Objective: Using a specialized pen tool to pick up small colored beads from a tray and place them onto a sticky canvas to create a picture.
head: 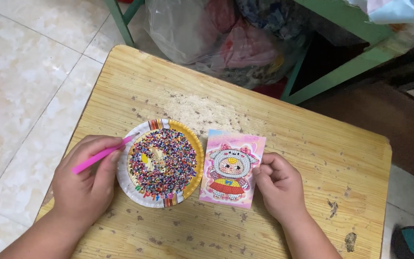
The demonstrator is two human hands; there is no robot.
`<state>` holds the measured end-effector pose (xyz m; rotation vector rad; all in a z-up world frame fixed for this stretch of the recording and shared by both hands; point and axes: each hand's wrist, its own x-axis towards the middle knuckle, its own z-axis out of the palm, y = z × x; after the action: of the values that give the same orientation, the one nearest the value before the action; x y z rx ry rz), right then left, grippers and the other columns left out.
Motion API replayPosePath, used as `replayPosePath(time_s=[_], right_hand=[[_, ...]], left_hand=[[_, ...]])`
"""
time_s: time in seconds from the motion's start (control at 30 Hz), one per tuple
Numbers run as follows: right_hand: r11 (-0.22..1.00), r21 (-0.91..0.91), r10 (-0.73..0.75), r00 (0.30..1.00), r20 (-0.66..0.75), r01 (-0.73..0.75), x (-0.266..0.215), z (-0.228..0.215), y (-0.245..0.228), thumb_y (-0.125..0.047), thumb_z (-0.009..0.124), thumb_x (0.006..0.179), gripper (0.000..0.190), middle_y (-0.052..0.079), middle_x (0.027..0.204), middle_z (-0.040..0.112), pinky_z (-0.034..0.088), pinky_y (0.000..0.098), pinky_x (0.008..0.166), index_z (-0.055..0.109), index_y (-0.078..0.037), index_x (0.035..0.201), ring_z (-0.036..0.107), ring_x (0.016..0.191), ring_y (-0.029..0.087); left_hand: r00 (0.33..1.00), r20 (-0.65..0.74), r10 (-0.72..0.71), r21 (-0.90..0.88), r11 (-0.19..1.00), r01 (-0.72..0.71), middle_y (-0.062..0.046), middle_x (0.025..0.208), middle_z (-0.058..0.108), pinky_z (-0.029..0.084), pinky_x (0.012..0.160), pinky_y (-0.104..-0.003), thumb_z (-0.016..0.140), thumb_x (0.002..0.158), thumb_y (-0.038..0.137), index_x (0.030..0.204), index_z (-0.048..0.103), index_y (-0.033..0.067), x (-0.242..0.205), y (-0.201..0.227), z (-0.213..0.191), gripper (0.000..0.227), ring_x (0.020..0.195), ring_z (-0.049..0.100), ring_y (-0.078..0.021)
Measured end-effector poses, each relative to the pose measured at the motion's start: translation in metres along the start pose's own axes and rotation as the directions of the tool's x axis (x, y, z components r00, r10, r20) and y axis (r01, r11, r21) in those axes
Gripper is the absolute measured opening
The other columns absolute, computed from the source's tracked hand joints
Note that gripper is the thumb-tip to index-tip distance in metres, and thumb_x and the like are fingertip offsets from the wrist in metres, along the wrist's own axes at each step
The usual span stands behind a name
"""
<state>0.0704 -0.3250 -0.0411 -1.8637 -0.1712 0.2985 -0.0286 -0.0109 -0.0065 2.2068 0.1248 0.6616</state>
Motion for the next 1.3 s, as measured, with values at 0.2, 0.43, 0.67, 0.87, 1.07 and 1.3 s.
replayPosePath(time_s=[0.2, 0.43, 0.67, 0.87, 1.07, 1.3], right_hand=[[0.999, -0.030, -0.042, 0.999, -0.016, 0.041, 0.000, 0.000, 0.001, -0.009, 0.060, 0.086, 0.010, -0.005, 0.064, 0.061, 0.048, 0.0238, 0.067, 0.064, -0.004, 0.093, 0.055, 0.066, 0.005], [1.000, -0.022, -0.017, 0.999, -0.029, 0.017, -0.002, -0.001, 0.009, -0.010, 0.060, 0.087, 0.013, 0.003, 0.079, 0.069, 0.052, 0.0271, 0.067, 0.063, -0.003, 0.096, 0.062, 0.075, 0.010], [1.000, 0.023, -0.005, 0.999, -0.040, 0.006, -0.003, -0.001, 0.012, -0.006, 0.059, 0.087, 0.013, -0.002, 0.064, 0.060, 0.048, 0.0226, 0.066, 0.062, -0.002, 0.099, 0.053, 0.066, 0.005], [0.999, 0.032, -0.026, 0.999, -0.037, 0.028, -0.003, -0.001, 0.016, -0.007, 0.059, 0.088, 0.013, -0.001, 0.066, 0.060, 0.046, 0.0221, 0.066, 0.060, -0.001, 0.099, 0.052, 0.066, 0.004], [1.000, 0.021, 0.013, 0.998, -0.057, -0.012, -0.004, -0.001, 0.014, -0.003, 0.058, 0.087, 0.013, 0.003, 0.072, 0.065, 0.046, 0.0220, 0.067, 0.060, -0.001, 0.100, 0.054, 0.068, 0.006], [0.999, -0.052, -0.012, 0.998, -0.063, 0.009, -0.004, 0.000, 0.009, -0.003, 0.057, 0.087, 0.013, -0.004, 0.061, 0.053, 0.043, 0.0215, 0.062, 0.061, -0.002, 0.099, 0.046, 0.061, 0.004]], left_hand=[[0.996, -0.003, 0.086, -0.018, 0.996, -0.086, -0.019, 0.095, 0.064, 0.051, 0.079, -0.032, 0.060, 0.088, 0.000, 0.099, 0.064, -0.0045, 0.005, 0.004, -0.003, 0.012, 0.086, 0.063, -0.0268], [0.998, 0.053, 0.021, 0.000, 1.000, -0.021, -0.013, 0.096, 0.067, 0.049, 0.087, -0.037, 0.053, 0.093, 0.007, 0.098, 0.064, -0.0006, 0.007, -0.002, -0.005, 0.015, 0.092, 0.064, -0.0271], [0.986, 0.128, -0.102, 0.085, 0.992, 0.092, -0.004, 0.095, 0.067, 0.045, 0.086, -0.034, 0.056, 0.092, 0.013, 0.097, 0.067, 0.0090, 0.006, -0.008, -0.004, 0.013, 0.093, 0.060, -0.0220], [0.988, 0.137, -0.070, 0.068, 0.996, 0.061, -0.001, 0.095, 0.069, 0.043, 0.096, -0.039, 0.062, 0.090, 0.015, 0.098, 0.064, 0.0117, 0.006, -0.012, 0.002, 0.009, 0.088, 0.062, -0.0187], [0.988, 0.153, -0.033, 0.035, 0.999, 0.028, -0.001, 0.098, 0.070, 0.038, 0.107, -0.045, 0.064, 0.088, 0.015, 0.099, 0.065, 0.0122, 0.006, -0.014, 0.005, 0.011, 0.085, 0.065, -0.0138], [0.992, 0.118, 0.053, 0.033, 0.998, -0.057, -0.004, 0.091, 0.069, 0.044, 0.093, -0.040, 0.066, 0.088, 0.011, 0.094, 0.064, 0.0072, 0.011, -0.011, 0.004, 0.007, 0.081, 0.064, -0.0190]])
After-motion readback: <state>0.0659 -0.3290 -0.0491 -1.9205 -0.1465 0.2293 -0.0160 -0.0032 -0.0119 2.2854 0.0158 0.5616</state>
